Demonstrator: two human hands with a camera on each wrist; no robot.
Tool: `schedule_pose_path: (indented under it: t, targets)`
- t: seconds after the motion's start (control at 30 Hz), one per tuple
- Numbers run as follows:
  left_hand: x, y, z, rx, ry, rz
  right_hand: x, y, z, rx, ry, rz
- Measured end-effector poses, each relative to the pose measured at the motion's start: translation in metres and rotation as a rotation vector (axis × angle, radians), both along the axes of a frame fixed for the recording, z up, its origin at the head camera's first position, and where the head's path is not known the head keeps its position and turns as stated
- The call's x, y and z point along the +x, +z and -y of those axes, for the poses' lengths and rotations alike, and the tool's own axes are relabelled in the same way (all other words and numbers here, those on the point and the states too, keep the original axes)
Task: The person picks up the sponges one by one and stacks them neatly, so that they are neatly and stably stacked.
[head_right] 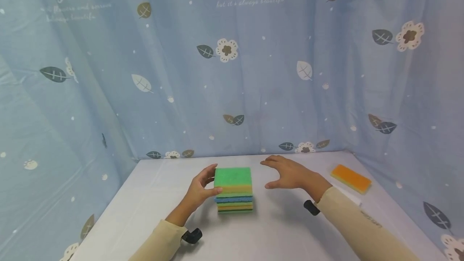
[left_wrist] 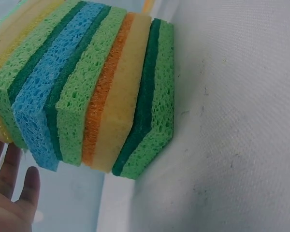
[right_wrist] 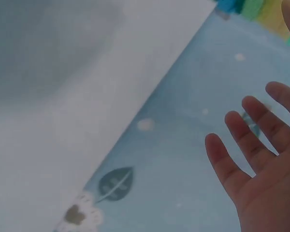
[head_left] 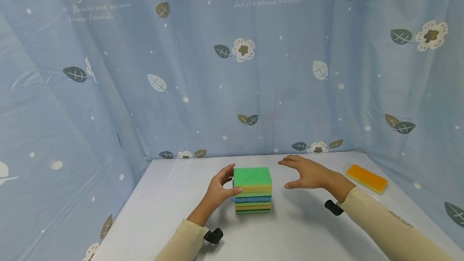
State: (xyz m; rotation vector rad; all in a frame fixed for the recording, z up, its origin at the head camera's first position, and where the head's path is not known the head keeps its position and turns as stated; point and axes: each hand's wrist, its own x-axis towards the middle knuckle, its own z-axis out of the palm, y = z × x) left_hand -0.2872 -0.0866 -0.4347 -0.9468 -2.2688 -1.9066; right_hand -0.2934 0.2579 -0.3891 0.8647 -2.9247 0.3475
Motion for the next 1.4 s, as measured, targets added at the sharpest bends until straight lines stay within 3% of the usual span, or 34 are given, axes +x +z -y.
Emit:
schedule_pose_path:
  t: [0.3, 0.47, 0.67, 0.9, 1.0, 1.2, 1.4]
  targets:
    - [-0.001, -0.004, 0.000, -0.008, 0.007, 0.001, -0.013, -0.021, -0.035, -0.005, -0.089, 0.035]
    - [-0.001, -0.006, -0.001, -0.007, 0.008, 0.007, -0.015, -0.024, -0.054, -0.024, -0.121, 0.019]
    - [0.001, -0.006, -0.001, -0.037, 0.017, 0.011, -0.011, -0.021, -0.078, -0.028, -0.156, -0.015]
    - [-0.019, -0.033, -0.002, -0.015, 0.043, 0.007, -0.004, -0.023, -0.109, -0.047, -0.208, -0.018]
    - [-0.023, -0.039, -0.002, 0.006, 0.045, 0.009, -0.003, -0.030, -0.125, -0.035, -0.232, -0.018]
    - [-0.022, -0.041, 0.000, 0.027, 0.037, 0.000, 0.003, -0.044, -0.151, -0.039, -0.270, -0.030]
    - [-0.022, -0.039, -0.001, 0.023, 0.037, 0.004, 0.006, -0.047, -0.179, -0.026, -0.339, -0.005]
